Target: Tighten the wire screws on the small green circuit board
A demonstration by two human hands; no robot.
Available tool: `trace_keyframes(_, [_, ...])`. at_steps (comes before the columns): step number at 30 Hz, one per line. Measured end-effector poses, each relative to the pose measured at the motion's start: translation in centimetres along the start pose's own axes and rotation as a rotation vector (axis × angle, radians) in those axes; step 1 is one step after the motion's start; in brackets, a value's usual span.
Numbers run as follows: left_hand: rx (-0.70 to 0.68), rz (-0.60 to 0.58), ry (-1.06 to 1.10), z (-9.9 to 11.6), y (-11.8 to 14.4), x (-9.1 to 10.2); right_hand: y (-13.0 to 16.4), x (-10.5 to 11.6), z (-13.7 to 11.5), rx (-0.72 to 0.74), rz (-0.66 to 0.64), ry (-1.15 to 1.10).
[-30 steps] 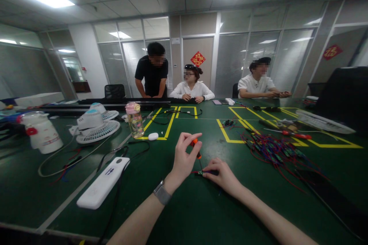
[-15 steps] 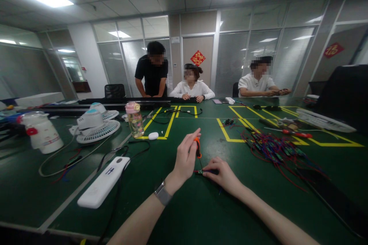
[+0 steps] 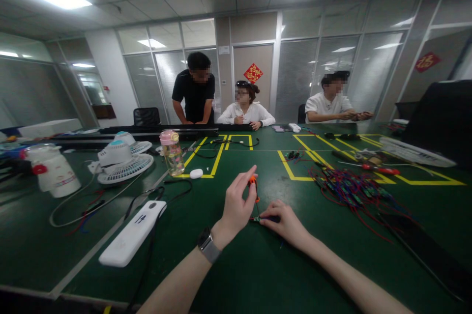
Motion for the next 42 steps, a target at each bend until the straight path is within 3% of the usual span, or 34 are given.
trace_keyframes(4, [-0.002, 0.058, -0.081, -0.10, -0.05, 0.34, 0.02, 0.03, -0.06, -0.007, -0.005, 0.004])
trace_keyframes(10, [0.025, -0.018, 0.011, -0.10, -0.17, -0.01, 0.01, 0.05, -0.22, 0.006, -0.011, -0.007])
trace_keyframes(18, [0.016, 0.051, -0.077, -0.03, -0.41, 0.74, 0.05, 0.00, -0.06, 0.002, -0.011, 0.010])
trace_keyframes(24, [-0.013, -0.034, -0.010, 0.13, -0.43, 0.28, 0.09, -0.03, 0.03, 0.009, -0.012, 0.013])
trace_keyframes(30, [0.000, 0.059, -0.076, -0.10, -0.31, 0.72, 0.07, 0.05, -0.16, 0.001, -0.019, 0.014])
trace_keyframes(35, [0.009, -0.013, -0.043, 0.01, -0.35, 0.22, 0.05, 0.11, -0.24, 0.013, -0.010, 0.009])
trace_keyframes(42, [0.017, 0.024, -0.090, -0.17, -0.31, 0.37, 0.07, 0.18, -0.21, 0.009, 0.002, 0.005])
Point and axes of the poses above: each hand's wrist, its own y-axis away from the middle knuckle, its own x-axis out of the back of the hand, z = x × y, the point moved 10 cm from there along -y, towards the middle knuckle, and after that the axes turned 14 degrees about x, right-handed, at the moved point
